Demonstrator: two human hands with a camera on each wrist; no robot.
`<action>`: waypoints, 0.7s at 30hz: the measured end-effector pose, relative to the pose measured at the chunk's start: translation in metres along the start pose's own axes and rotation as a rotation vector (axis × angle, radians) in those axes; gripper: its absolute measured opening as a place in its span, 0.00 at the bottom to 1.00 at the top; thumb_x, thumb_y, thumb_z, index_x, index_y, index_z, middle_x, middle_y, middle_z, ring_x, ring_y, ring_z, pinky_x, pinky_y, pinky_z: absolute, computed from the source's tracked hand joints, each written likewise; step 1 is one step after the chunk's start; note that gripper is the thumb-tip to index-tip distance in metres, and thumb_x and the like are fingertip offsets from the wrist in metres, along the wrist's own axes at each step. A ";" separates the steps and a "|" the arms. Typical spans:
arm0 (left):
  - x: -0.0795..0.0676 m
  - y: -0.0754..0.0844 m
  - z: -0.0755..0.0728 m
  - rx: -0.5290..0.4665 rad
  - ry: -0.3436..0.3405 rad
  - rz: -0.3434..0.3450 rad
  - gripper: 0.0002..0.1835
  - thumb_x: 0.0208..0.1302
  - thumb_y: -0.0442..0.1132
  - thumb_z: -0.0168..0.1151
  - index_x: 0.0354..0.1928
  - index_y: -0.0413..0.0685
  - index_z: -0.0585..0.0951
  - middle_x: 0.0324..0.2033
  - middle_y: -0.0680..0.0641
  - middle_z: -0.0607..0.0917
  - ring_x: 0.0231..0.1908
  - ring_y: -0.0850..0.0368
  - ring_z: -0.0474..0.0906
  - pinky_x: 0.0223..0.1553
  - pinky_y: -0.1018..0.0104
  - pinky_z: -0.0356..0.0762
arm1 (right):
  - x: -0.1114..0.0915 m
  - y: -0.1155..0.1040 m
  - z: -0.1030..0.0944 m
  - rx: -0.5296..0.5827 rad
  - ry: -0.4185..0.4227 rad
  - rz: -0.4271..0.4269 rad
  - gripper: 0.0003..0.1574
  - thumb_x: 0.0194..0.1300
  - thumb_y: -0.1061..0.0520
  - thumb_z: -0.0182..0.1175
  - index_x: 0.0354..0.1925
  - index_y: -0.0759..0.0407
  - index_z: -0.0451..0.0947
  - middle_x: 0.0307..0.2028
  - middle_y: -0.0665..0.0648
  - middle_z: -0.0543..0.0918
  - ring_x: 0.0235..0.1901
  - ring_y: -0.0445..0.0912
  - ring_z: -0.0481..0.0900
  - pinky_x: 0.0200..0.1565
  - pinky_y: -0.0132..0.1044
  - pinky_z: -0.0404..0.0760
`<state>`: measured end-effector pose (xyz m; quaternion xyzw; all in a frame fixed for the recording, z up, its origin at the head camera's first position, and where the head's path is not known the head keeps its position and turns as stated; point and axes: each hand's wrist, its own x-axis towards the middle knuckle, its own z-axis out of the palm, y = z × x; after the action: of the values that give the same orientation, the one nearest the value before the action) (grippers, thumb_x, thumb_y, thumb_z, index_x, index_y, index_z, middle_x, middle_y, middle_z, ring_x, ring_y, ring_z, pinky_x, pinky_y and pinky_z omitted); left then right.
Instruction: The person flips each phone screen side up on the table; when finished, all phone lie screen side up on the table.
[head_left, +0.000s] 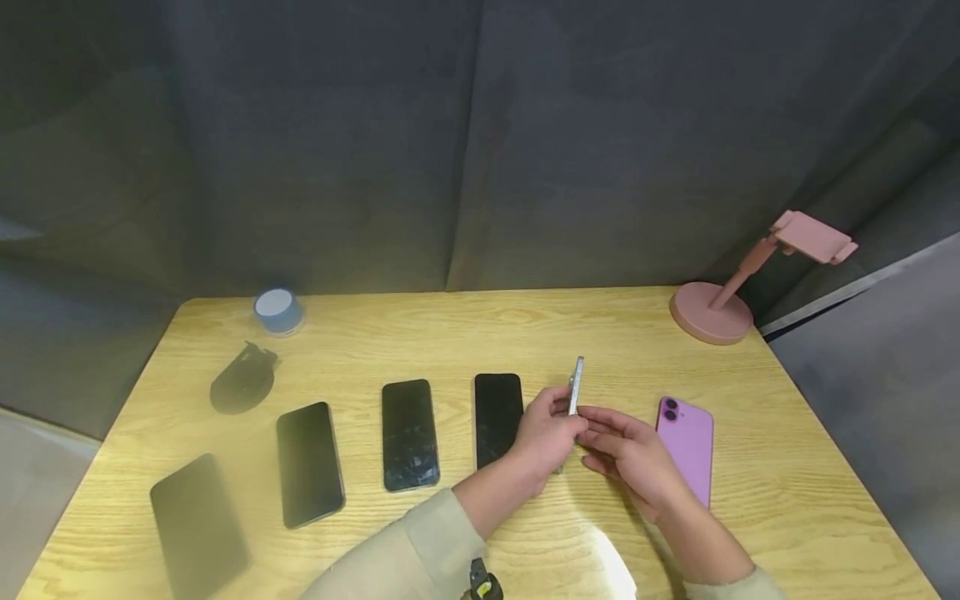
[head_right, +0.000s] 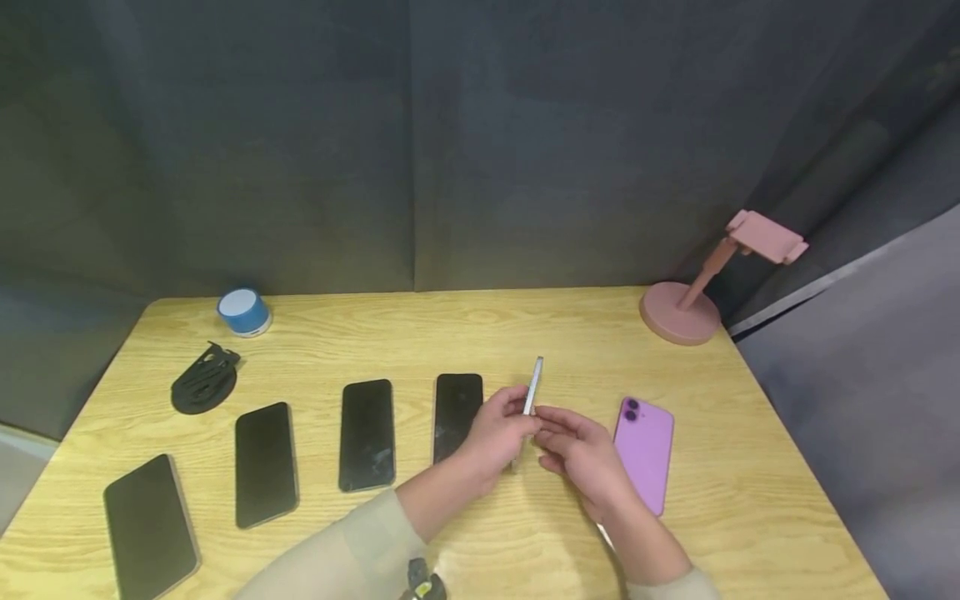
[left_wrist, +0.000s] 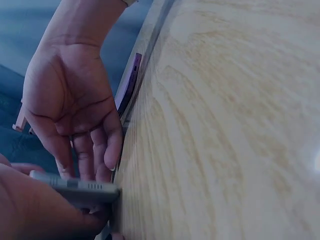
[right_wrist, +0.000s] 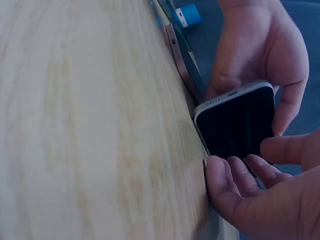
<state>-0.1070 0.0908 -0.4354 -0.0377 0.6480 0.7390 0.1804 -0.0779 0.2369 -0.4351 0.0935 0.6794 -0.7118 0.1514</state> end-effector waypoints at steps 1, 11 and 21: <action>0.000 0.000 0.000 0.013 0.018 0.010 0.26 0.61 0.27 0.61 0.63 0.46 0.75 0.51 0.46 0.80 0.49 0.53 0.75 0.52 0.55 0.74 | 0.000 0.000 0.000 -0.001 -0.001 -0.004 0.29 0.73 0.69 0.50 0.69 0.75 0.61 0.57 0.66 0.78 0.50 0.47 0.81 0.50 0.42 0.81; 0.001 -0.006 0.003 -0.095 0.177 0.039 0.29 0.61 0.19 0.52 0.65 0.45 0.74 0.48 0.46 0.79 0.46 0.48 0.80 0.47 0.51 0.80 | -0.004 0.000 -0.002 -0.003 0.107 -0.037 0.40 0.70 0.71 0.53 0.75 0.70 0.51 0.67 0.71 0.63 0.48 0.49 0.80 0.49 0.41 0.82; -0.002 -0.006 0.008 -0.072 0.131 0.067 0.30 0.54 0.16 0.52 0.58 0.45 0.78 0.42 0.47 0.81 0.39 0.52 0.79 0.40 0.59 0.80 | -0.006 0.001 -0.013 -0.049 0.195 -0.030 0.42 0.67 0.72 0.57 0.75 0.65 0.54 0.54 0.65 0.74 0.41 0.45 0.82 0.40 0.40 0.85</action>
<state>-0.1018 0.0983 -0.4398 -0.0708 0.6322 0.7635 0.1111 -0.0731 0.2504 -0.4353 0.1484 0.7096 -0.6846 0.0763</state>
